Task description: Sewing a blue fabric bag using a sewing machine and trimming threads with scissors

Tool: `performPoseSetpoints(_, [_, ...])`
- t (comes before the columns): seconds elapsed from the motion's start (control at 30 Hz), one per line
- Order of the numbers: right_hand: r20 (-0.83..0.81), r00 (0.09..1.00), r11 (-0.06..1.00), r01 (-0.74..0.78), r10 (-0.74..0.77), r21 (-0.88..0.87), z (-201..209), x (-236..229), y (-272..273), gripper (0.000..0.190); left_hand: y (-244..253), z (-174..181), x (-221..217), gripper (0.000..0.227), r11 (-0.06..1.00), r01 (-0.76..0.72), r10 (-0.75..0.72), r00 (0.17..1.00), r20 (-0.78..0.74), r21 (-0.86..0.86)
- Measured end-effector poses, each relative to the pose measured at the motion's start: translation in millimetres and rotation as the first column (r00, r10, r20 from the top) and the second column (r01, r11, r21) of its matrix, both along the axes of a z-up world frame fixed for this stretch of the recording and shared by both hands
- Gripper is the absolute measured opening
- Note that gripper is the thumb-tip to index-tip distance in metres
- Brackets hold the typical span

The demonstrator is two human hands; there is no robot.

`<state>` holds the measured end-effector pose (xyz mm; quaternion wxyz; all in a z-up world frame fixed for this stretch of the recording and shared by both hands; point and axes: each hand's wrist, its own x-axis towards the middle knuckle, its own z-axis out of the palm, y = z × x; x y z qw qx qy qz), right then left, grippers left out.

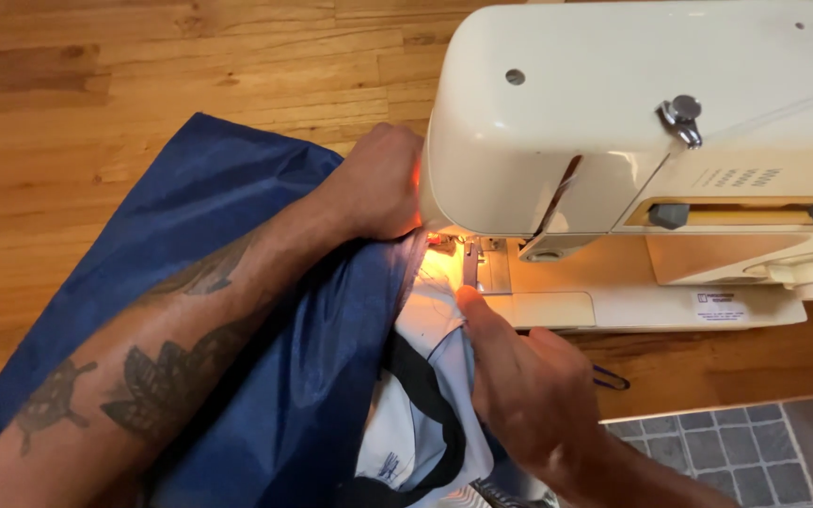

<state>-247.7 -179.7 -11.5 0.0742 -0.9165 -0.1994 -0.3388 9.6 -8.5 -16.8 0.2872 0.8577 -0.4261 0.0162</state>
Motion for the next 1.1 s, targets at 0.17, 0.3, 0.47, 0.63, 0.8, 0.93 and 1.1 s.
performPoseSetpoints(0.17, [-0.041, 0.997, 0.991, 0.066, -0.072, -0.118, 5, 6, -2, 0.036, -1, -14, 14, 0.043, 0.999, -0.043, 0.041, 0.997, 0.071, 0.016])
performPoseSetpoints(0.3, [-0.078, 0.99, 0.974, 0.099, -0.117, -0.202, -2, 9, -6, 0.039, -3, -13, 20, 0.043, 0.998, -0.057, 0.058, 0.997, 0.052, -0.017])
performPoseSetpoints(0.47, [-0.041, 0.991, 0.956, 0.115, -0.13, -0.27, 7, 18, -12, 0.035, -4, -9, 22, 0.048, 0.996, -0.093, 0.093, 0.996, -0.012, -0.006])
performPoseSetpoints(0.63, [-0.052, 0.994, 0.954, 0.078, -0.097, -0.289, 6, 23, -17, 0.04, -5, -6, 26, 0.05, 0.994, -0.113, 0.113, 0.993, -0.019, -0.007])
performPoseSetpoints(0.8, [-0.048, 0.987, 0.928, 0.127, -0.153, -0.35, 8, 24, -17, 0.037, -7, 2, 27, 0.043, 0.989, -0.142, 0.137, 0.984, -0.114, -0.032])
performPoseSetpoints(0.93, [-0.041, 0.988, 0.891, 0.119, -0.152, -0.438, 5, 22, -19, 0.074, -9, 6, 28, 0.041, 0.986, -0.165, 0.161, 0.977, -0.139, -0.012])
performPoseSetpoints(1.1, [-0.066, 0.994, 0.914, 0.054, -0.088, -0.402, 1, 22, -22, 0.018, -8, 9, 28, 0.042, 0.985, -0.173, 0.17, 0.966, -0.194, -0.001])
